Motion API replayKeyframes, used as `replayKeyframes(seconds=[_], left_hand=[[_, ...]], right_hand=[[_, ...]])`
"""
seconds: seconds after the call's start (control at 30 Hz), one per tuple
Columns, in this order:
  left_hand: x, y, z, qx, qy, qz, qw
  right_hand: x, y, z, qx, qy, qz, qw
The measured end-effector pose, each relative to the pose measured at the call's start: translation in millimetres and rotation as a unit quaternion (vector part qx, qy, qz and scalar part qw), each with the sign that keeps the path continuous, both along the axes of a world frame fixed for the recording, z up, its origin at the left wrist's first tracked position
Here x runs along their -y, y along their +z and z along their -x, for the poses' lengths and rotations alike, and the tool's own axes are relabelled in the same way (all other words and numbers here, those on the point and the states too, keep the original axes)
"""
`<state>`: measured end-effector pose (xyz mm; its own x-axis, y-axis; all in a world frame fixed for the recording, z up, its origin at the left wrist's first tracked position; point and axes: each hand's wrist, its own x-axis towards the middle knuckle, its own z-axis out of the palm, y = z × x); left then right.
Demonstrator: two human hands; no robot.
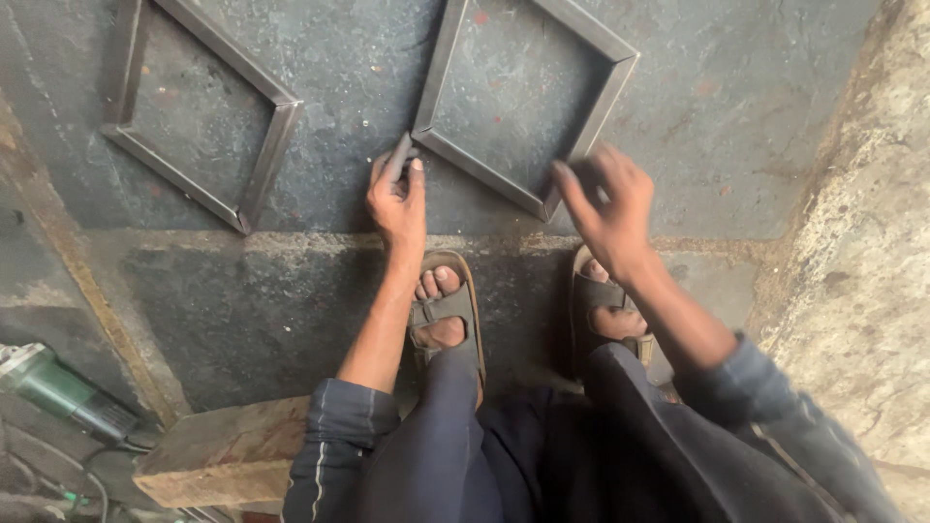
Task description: The person kneels on the workshop floor and arranges cut square metal tube pieces into diamond-shaped frames, aligning the mitered corners by hand. They use a chalk-like marker to mark joint positions on the bars and reposition pieces to form additional frames.
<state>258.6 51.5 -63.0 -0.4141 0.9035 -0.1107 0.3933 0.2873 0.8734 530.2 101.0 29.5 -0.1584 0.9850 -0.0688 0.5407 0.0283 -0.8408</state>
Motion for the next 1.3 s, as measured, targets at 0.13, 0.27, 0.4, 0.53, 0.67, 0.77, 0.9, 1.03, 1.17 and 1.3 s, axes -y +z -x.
replayKeyframes(seconds=[0.13,0.27,0.4,0.53,0.67,0.77,0.9,1.03,1.17,1.3], left_hand=[[1.0,-3.7,-0.4,-0.015,0.007,0.008,1.000],[-1.3,-8.1,-0.1,0.035,0.015,-0.011,0.999],[-2.2,-8.4,-0.6,0.054,0.010,-0.036,0.998],[0.1,-6.3,-0.8,0.014,0.015,-0.010,1.000],[-0.8,-7.0,-0.7,0.043,0.018,-0.018,0.999],[-1.6,-7.5,-0.9,0.044,0.024,-0.001,0.999],[-1.6,-6.9,-2.0,0.074,0.015,-0.028,0.997],[-2.4,-6.5,-2.4,0.073,0.015,-0.025,0.997],[-3.4,-6.0,-2.9,0.045,0.021,-0.012,0.999],[-3.1,-4.4,-4.2,0.054,0.022,-0.012,0.998]], right_hand=[[44.8,-6.8,-38.2,0.065,0.049,0.032,0.996],[61.1,-22.0,-47.2,0.185,0.132,-0.056,0.972],[56.1,-34.6,-40.5,0.191,0.173,-0.056,0.964],[47.5,-41.4,-31.4,0.217,0.188,-0.041,0.957],[45.8,-41.0,-28.9,0.192,0.170,-0.044,0.966],[45.6,-40.1,-29.3,0.182,0.165,-0.052,0.968],[45.1,-40.5,-29.2,0.172,0.156,-0.056,0.971],[44.6,-41.2,-29.2,0.165,0.152,-0.065,0.972],[44.3,-41.5,-28.9,0.168,0.151,-0.062,0.972],[44.3,-42.0,-28.2,0.170,0.148,-0.063,0.972]])
